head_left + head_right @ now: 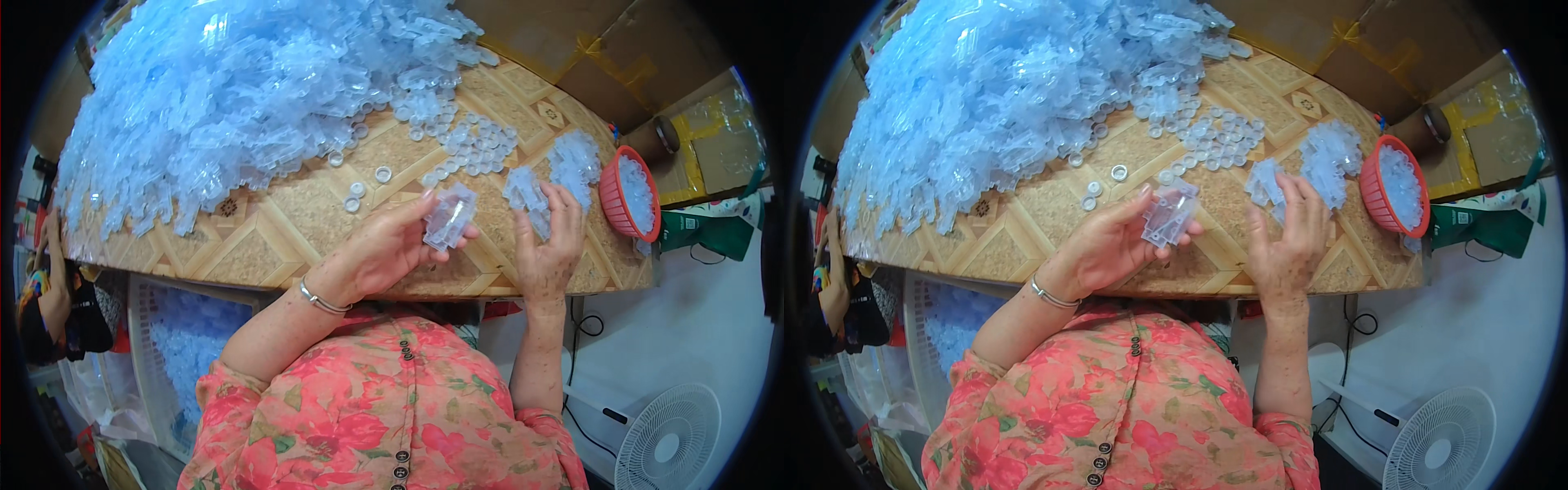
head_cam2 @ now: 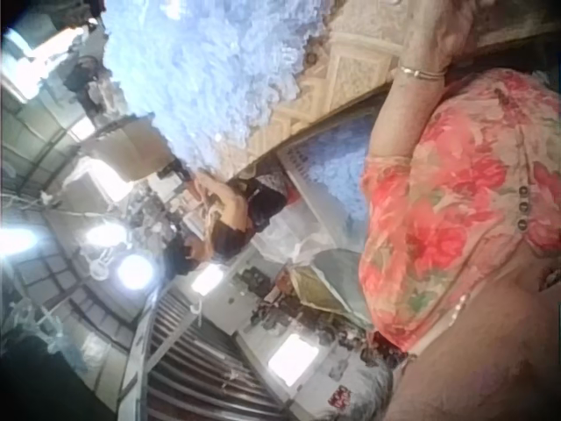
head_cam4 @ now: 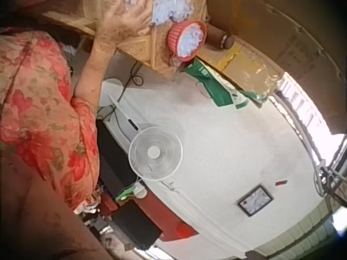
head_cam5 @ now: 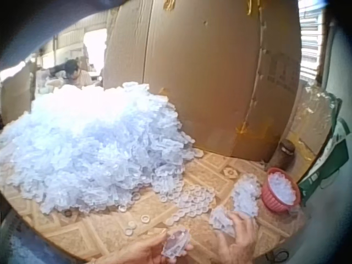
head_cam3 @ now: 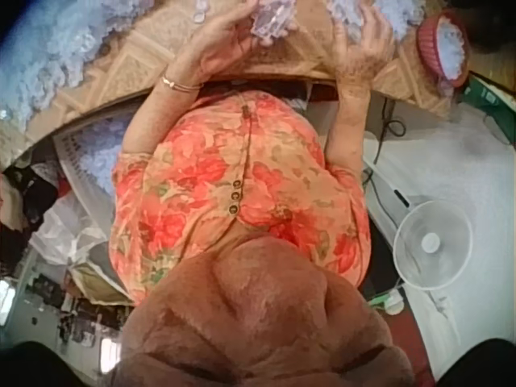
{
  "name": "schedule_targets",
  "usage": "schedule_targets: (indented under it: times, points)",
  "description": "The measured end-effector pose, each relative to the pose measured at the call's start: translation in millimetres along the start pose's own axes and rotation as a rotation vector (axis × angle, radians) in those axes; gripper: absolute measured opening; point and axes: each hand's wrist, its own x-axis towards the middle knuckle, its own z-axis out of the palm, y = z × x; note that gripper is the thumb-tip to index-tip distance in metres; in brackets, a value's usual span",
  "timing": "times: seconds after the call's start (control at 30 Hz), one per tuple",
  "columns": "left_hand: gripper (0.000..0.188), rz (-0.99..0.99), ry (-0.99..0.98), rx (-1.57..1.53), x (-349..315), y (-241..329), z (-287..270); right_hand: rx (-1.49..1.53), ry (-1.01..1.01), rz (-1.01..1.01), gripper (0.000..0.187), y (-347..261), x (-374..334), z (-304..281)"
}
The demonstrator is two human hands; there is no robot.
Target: The person assembles small, clear plastic containers by hand. They pick up a container base and a lid from a pile on a wooden table, fit the lid onto the base, and place the assembled unit into a red basket. The process is repeated continuously throughout the clip.
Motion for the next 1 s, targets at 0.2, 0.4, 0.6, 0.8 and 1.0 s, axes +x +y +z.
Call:
schedule_targets:
  times: [0.2,0.4,0.6,0.8,1.0]
  points:
    - [0.051,0.030,0.054,-0.022,3,2,6,-0.258,-0.043,0.062,0.030,28,6,8]
    - [0.048,0.049,0.035,0.000,2,3,-3,-0.249,-0.071,0.124,0.022,28,9,12]
    - [0.043,0.126,0.078,0.026,0,4,1,-0.236,-0.026,0.106,0.018,30,10,11]
    - [0.047,0.154,0.129,0.035,-2,7,-2,-0.079,0.067,0.006,0.021,28,9,5]
    - [0.048,0.185,0.152,0.101,-3,4,-1,0.044,0.002,-0.104,0.028,0,1,-8]
